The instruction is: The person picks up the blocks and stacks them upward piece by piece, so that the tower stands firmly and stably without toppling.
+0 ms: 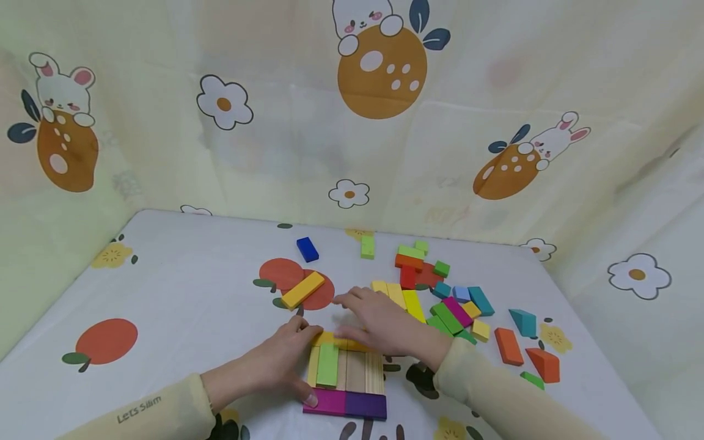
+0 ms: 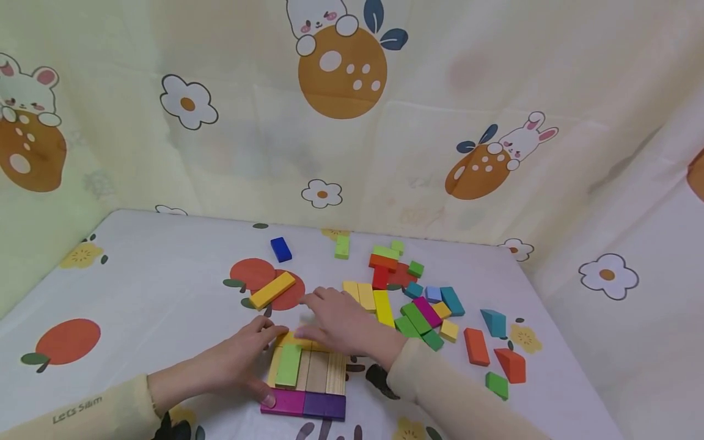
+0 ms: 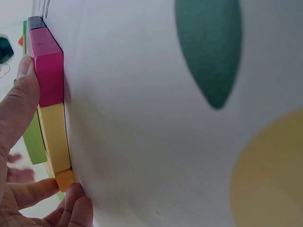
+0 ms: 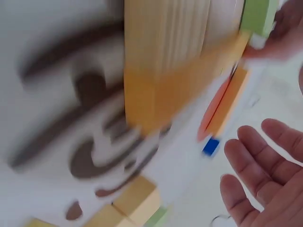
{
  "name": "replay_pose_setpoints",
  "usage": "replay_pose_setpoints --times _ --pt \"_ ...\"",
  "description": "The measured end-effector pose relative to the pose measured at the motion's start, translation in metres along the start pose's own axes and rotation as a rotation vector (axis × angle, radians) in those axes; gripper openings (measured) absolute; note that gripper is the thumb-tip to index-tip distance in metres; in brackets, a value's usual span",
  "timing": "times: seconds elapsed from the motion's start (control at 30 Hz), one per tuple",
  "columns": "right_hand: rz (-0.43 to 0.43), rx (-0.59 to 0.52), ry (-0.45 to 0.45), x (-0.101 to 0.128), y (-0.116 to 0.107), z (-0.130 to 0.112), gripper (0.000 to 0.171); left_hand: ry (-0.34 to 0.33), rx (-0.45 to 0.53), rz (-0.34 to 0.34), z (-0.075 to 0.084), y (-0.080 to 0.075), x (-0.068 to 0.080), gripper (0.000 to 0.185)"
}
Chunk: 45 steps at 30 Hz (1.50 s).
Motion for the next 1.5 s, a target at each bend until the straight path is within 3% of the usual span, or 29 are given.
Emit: replay_pose_setpoints --times 0.3,0.5,0.67,0.93,1.2,1.33,1.5 --pt "-0.074 -0.087 0.104 -0.074 0.013 0.038 0.056 -0.022 0.012 -0.01 -0.003 0.004 -0.002 0.097" --pt "-0.088 -0.018 0.092 -0.112 0.018 0.034 0.054 -0.032 0.022 -0.024 -0.004 0.007 -0.004 0.096" --pt "-0.102 0.054 0.103 -0.131 0.021 0.03 0.049 -0.026 0.026 -0.029 -0.004 0.007 -0.003 0.098" --pt "-0.072 0.189 0.124 -0.133 0.013 0.039 0.04 -0.01 0.005 -0.019 -0.004 0.004 -0.004 0.099" --pt "-0.127 0.141 0.111 -0.111 0.007 0.061 0.037 -0.031 0.005 -0.013 -0.003 0.001 -0.005 0.097" --pt "-0.176 0.109 0.147 -0.104 0.01 0.07 0.054 -0.035 -0.006 -0.011 -0.003 0.002 -0.005 0.097" --pt "-0.166 0.103 0.248 -0.102 0.012 0.083 0.079 -0.035 -0.005 -0.012 -0.003 0.004 -0.005 0.097"
Point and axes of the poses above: each hand's wrist, its own x-axis away from the middle knuckle, its own y-axis out of the palm, z = x × y, the point moved 8 cm from there along -x, towards the middle knuckle, and after that the axes turned 13 degrees about x, right-handed, at the moved point
